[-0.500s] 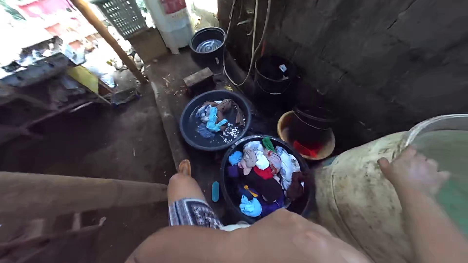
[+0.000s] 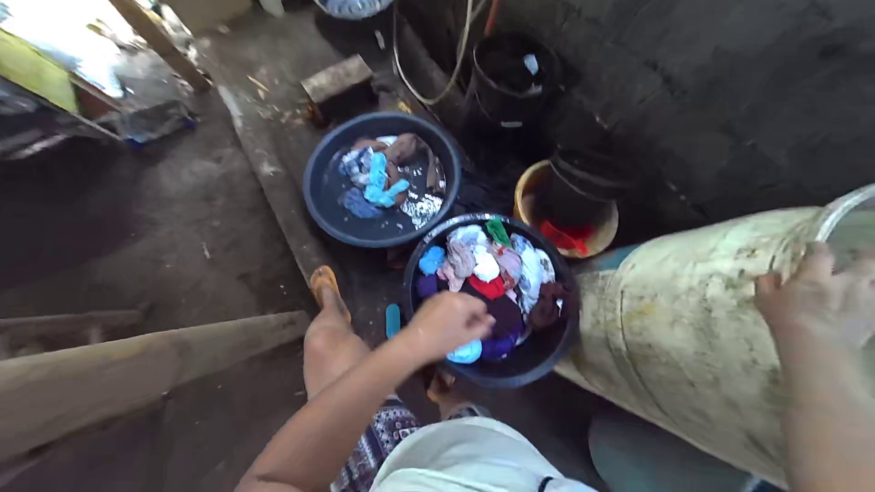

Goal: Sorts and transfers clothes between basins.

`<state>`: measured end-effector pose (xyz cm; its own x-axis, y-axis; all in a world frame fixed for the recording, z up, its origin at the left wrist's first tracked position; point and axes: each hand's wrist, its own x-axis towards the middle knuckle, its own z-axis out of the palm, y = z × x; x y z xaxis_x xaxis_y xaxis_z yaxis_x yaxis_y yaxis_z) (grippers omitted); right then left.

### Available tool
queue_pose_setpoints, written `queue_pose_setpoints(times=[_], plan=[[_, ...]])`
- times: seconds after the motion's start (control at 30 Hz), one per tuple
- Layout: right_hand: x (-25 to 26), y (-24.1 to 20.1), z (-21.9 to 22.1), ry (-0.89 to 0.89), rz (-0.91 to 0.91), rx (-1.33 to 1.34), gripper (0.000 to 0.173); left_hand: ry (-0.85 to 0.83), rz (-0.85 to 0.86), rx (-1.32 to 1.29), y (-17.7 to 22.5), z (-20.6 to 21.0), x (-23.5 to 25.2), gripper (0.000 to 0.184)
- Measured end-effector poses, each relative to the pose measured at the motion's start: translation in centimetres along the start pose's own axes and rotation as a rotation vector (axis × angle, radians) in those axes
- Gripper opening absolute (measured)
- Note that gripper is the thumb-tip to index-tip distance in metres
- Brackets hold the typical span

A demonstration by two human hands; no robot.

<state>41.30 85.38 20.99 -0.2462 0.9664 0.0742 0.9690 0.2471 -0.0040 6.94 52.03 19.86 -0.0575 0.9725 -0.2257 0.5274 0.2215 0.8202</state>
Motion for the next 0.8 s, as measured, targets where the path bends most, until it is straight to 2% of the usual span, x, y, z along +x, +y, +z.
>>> queue_pose_setpoints(times=[0.07, 0.1, 0.2, 0.23, 0.3, 0.37, 0.43, 0.5, 0.53, 0.63, 0.73, 0.8], plan=[[-1.7, -3.5, 1.7, -0.03, -0.093, 0.049, 0.056, -0.089, -0.284, 0.038, -6.8, -0.3, 2.2, 0.037], [-2.6, -5.4, 3.9, -0.111, -0.153, 0.073, 0.054, -0.086, -0.39, 0.052, -10.2, -0.3, 3.1, 0.038], [-7.2, -12.8, 14.5, -0.473, -0.339, 0.129, 0.046, -0.017, -0.599, 0.091, -18.6, -0.1, 4.6, 0.043], [-9.0, -15.3, 18.3, -0.578, -0.392, 0.13, 0.048, -0.007, -0.645, 0.104, -20.5, -0.2, 4.9, 0.044], [-11.9, -20.5, 24.3, -0.746, -0.456, 0.147, 0.062, -0.028, -0.706, 0.113, -23.6, -0.1, 5.4, 0.046], [-13.7, -25.2, 28.8, -0.833, -0.465, 0.127, 0.081, -0.11, -0.741, 0.108, -25.9, 0.3, 5.4, 0.049], [-13.9, -29.3, 32.8, -0.906, -0.449, 0.009, 0.103, -0.237, -0.761, 0.111, -27.4, 0.0, 5.3, 0.052], [-13.5, -31.7, 36.7, -0.935, -0.45, -0.116, 0.114, -0.332, -0.752, 0.11, -28.0, -0.9, 5.5, 0.054], [-12.9, -32.3, 38.1, -0.918, -0.451, -0.144, 0.108, -0.328, -0.737, 0.101, -28.0, -1.4, 5.7, 0.054], [-10.3, -33.7, 38.3, -0.838, -0.407, -0.066, 0.062, -0.255, -0.69, 0.073, -27.6, -3.4, 5.4, 0.052], [-7.1, -33.1, 33.9, -0.837, -0.177, 0.172, 0.033, -0.257, -0.682, 0.048, -28.0, -5.3, 4.8, 0.053], [-5.4, -32.0, 30.5, -0.692, -0.019, 0.439, 0.025, -0.256, -0.694, 0.041, -28.6, -6.3, 4.6, 0.053]])
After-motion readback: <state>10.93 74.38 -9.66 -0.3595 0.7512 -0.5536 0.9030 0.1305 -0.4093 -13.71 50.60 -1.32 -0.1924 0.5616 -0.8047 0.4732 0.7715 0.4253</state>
